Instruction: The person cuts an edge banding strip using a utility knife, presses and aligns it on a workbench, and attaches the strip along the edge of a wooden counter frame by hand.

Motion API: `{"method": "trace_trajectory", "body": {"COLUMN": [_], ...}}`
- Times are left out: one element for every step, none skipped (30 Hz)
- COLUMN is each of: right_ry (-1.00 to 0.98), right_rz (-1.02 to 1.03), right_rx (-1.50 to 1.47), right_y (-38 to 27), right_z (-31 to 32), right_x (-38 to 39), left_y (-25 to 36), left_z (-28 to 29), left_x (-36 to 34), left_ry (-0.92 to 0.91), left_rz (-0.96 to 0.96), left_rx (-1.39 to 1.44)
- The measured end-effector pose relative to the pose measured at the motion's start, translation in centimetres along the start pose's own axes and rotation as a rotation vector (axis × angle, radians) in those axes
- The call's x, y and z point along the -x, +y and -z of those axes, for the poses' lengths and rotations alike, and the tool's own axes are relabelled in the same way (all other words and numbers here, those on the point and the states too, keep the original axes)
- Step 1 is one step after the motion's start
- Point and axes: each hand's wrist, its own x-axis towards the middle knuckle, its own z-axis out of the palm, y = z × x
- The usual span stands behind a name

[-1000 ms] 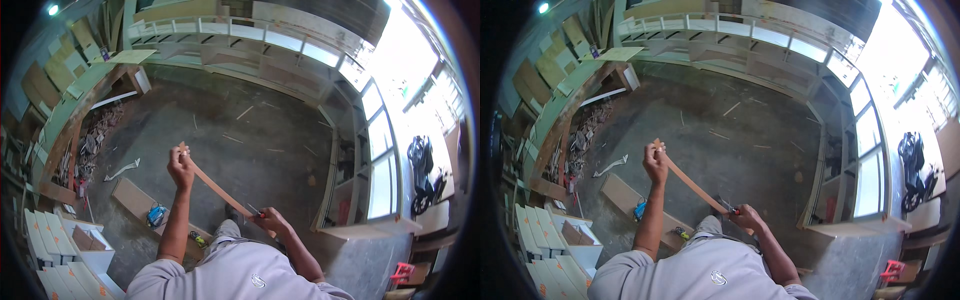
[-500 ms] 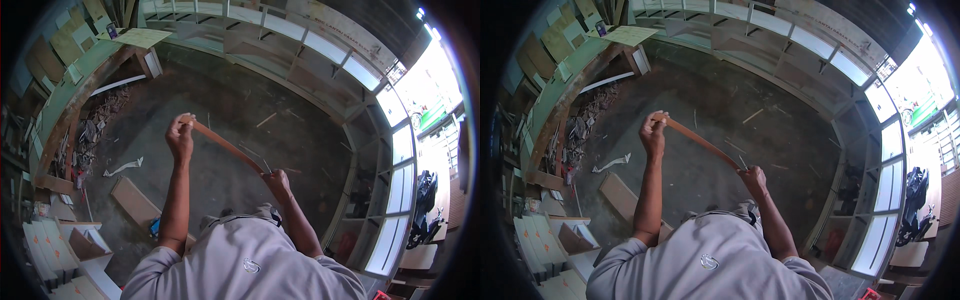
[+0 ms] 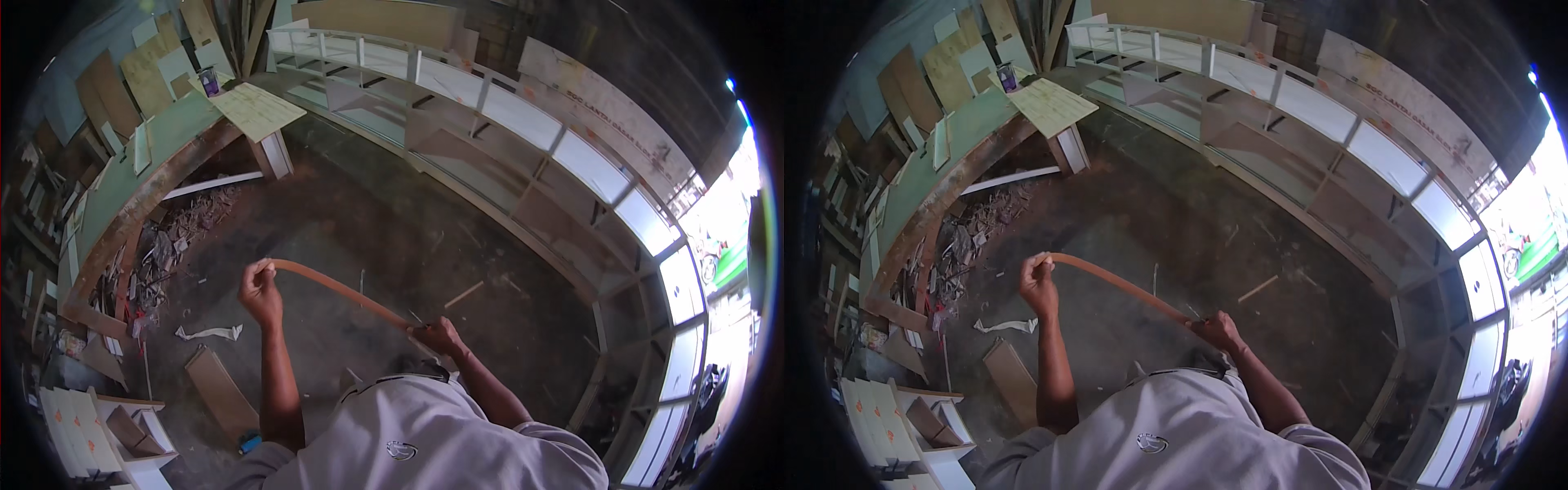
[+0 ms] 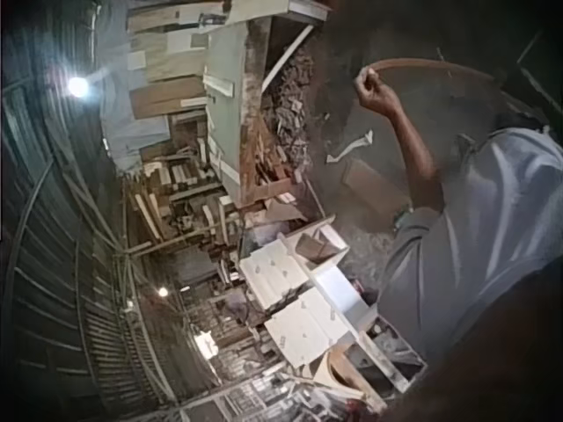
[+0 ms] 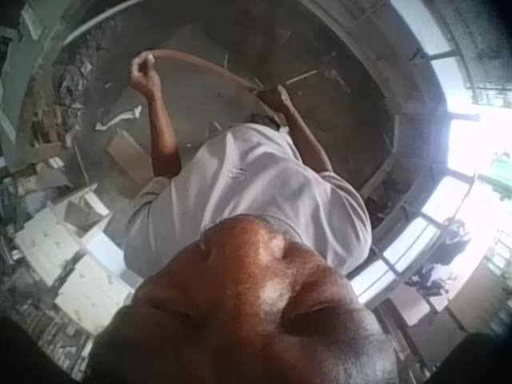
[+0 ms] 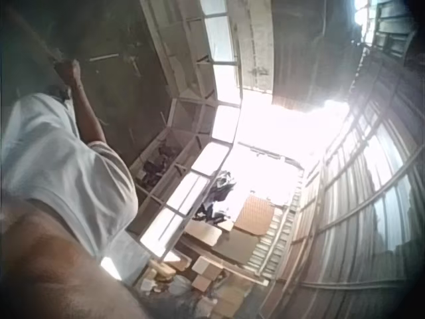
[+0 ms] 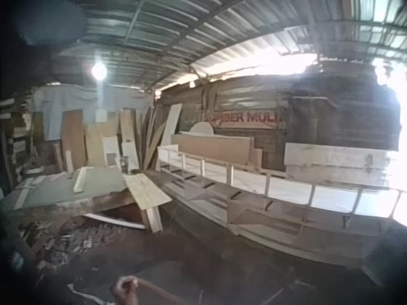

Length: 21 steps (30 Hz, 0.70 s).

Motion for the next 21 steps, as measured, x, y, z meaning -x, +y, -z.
{"method": "trace_trajectory", "body": {"right_ry": [-0.045, -0.091, -0.105, -0.109, -0.118, -0.115, -0.121, -0.120, -0.150, -0.165, -0.178, -0.166, -0.159, -0.157, -0.132, -0.123, -0.121, -0.081, -0.050, -0.043, -0.041], "right_rz": [0.020, 0.039, 0.081, 0.131, 0.150, 0.173, 0.159, 0.157, 0.131, 0.129, 0.110, 0.113, 0.092, 0.048, 0.033, 0.010, 0.040, 0.003, 0.003, -0.003, -0.016], "right_rx": [-0.001, 0.010, 0.000, -0.002, 0.015, 0.018, 0.039, 0.060, 0.060, 0.061, 0.078, 0.051, 0.043, 0.067, 0.029, 0.024, 0.015, 0.030, 0.040, 0.010, -0.022], "right_y": [-0.4, -1.0, -1.6, -2.2, -3.1, -3.8, -4.3, -4.6, -4.9, -5.3, -5.7, -6.1, -6.5, -7.1, -7.6, -8.2, -9.1, -10.2, -10.9, -11.7, -12.3], "right_z": [0.8, 1.5, 2.2, 2.7, 3.3, 3.9, 4.3, 4.5, 4.3, 4.2, 4.0, 4.0, 3.9, 4.2, 4.8, 5.6, 6.0, 6.0, 6.4, 6.9, 7.4], "right_x": [-2.7, -5.2, -7.7, -9.9, -13.0, -16.2, -19.1, -21.8, -24.5, -27.6, -30.6, -33.5, -36.2, -39.0, -41.1, -43.3, -45.8, -48.0, -50.3, -52.8, -55.1], "left_y": [-0.8, -1.4, -2.0, -2.5, -3.1, -3.9, -4.9, -6.0, -7.2, -8.5, -9.7, -11.2, -12.6, -13.8, -14.9, -15.8, -16.4, -16.8, -17.3, -17.8, -18.1], "left_z": [-0.8, -1.3, -1.8, -2.2, -2.8, -3.6, -4.8, -6.1, -7.3, -8.8, -10.0, -11.8, -13.5, -15.7, -17.8, -20.2, -21.9, -23.5, -25.7, -27.9, -30.0], "left_x": [-1.6, -3.0, -4.6, -6.1, -7.8, -9.6, -11.5, -13.3, -15.0, -16.9, -18.9, -21.6, -24.3, -27.2, -29.8, -32.6, -35.5, -38.0, -40.4, -43.1, -45.5], "left_ry": [0.038, 0.080, 0.090, 0.098, 0.101, 0.105, 0.129, 0.108, 0.094, 0.073, 0.041, 0.003, -0.043, -0.068, -0.152, -0.200, -0.224, -0.282, -0.318, -0.358, -0.394], "left_rz": [0.041, 0.087, 0.126, 0.163, 0.198, 0.231, 0.319, 0.324, 0.348, 0.357, 0.375, 0.411, 0.432, 0.474, 0.469, 0.475, 0.484, 0.448, 0.424, 0.422, 0.410], "left_rx": [0.044, 0.089, 0.110, 0.124, 0.140, 0.151, 0.161, 0.195, 0.219, 0.250, 0.257, 0.290, 0.333, 0.362, 0.431, 0.480, 0.512, 0.551, 0.584, 0.599, 0.637]}}
